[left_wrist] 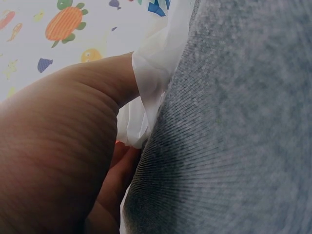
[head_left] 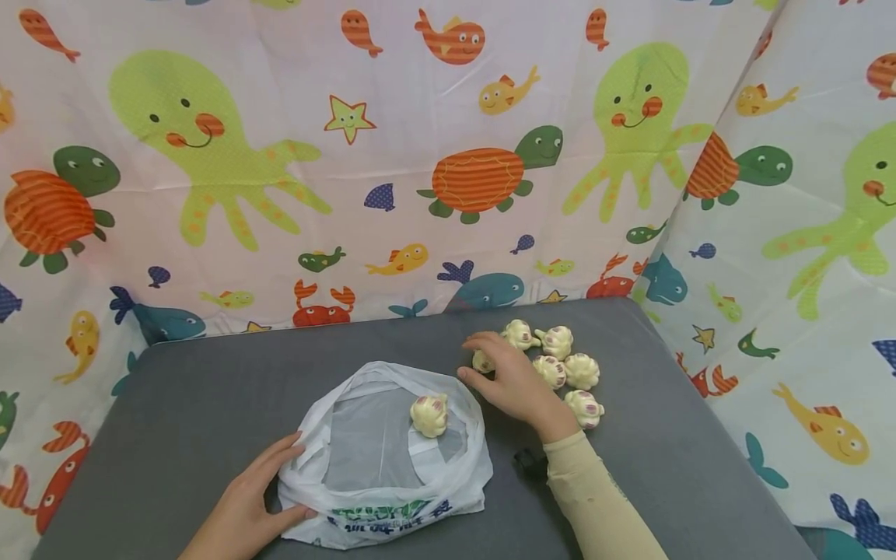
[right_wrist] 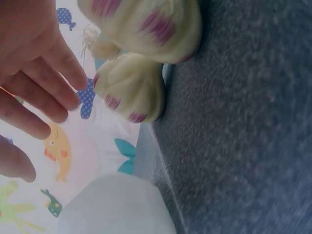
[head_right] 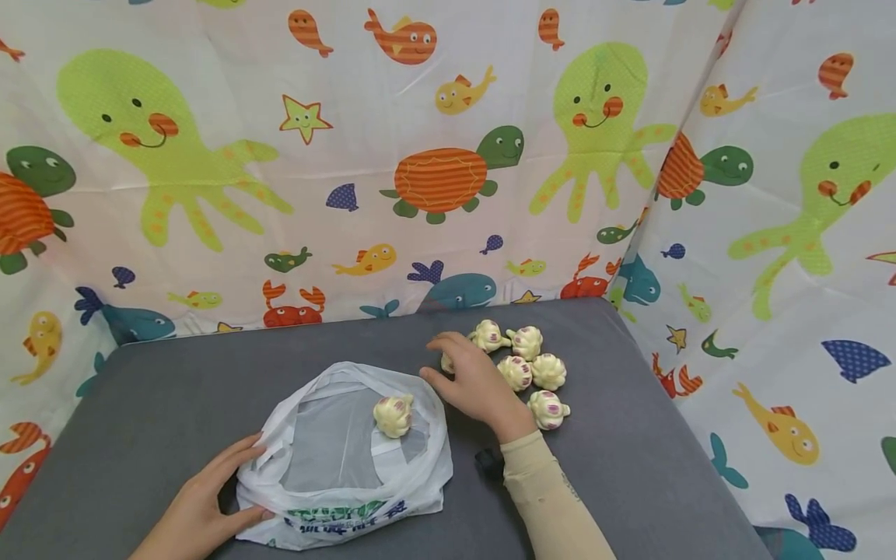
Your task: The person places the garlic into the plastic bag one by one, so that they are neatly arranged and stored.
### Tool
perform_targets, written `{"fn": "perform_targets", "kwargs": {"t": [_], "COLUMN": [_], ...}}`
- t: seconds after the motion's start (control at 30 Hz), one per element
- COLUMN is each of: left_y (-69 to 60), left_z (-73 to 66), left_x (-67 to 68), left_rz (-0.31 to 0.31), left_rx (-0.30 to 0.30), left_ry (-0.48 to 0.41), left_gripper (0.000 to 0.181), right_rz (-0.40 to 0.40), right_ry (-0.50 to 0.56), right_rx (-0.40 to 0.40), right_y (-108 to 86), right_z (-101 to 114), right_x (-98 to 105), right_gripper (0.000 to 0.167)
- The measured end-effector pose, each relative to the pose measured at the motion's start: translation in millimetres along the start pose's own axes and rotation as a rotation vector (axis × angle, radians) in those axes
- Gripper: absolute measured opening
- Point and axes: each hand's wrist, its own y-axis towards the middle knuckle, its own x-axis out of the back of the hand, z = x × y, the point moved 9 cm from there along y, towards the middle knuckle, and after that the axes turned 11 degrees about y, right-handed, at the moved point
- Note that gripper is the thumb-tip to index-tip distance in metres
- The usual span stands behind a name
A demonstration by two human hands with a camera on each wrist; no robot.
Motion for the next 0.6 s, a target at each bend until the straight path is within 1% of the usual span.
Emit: {"fn": "perform_targets", "kwargs": {"t": [0.2, 0.4, 0.6], "left_y": [-0.5, -0.7, -0.5], "left_z": [0.8, -0.4, -0.2], "left_x": [-0.2, 0.9, 0.1], "left_rz": [-0.001, -0.004, -0.003], "left_rx": [-0.002, -0.001, -0.001], "left_ry": [0.009, 0.007, 0.017], "left_gripper": [0.092, 0.091, 0.091], "right_rz": [-0.051, -0.057, -0.043], "right_ry": [0.002, 0.001, 0.010], "right_rx": [-0.013, -0.061, -0.112], "right_y": [0.1, 0.8, -2.9], "right_z": [-8, -20, -31], "right_x": [9, 11, 9], "right_gripper": [0.049, 0.053, 0.054]}}
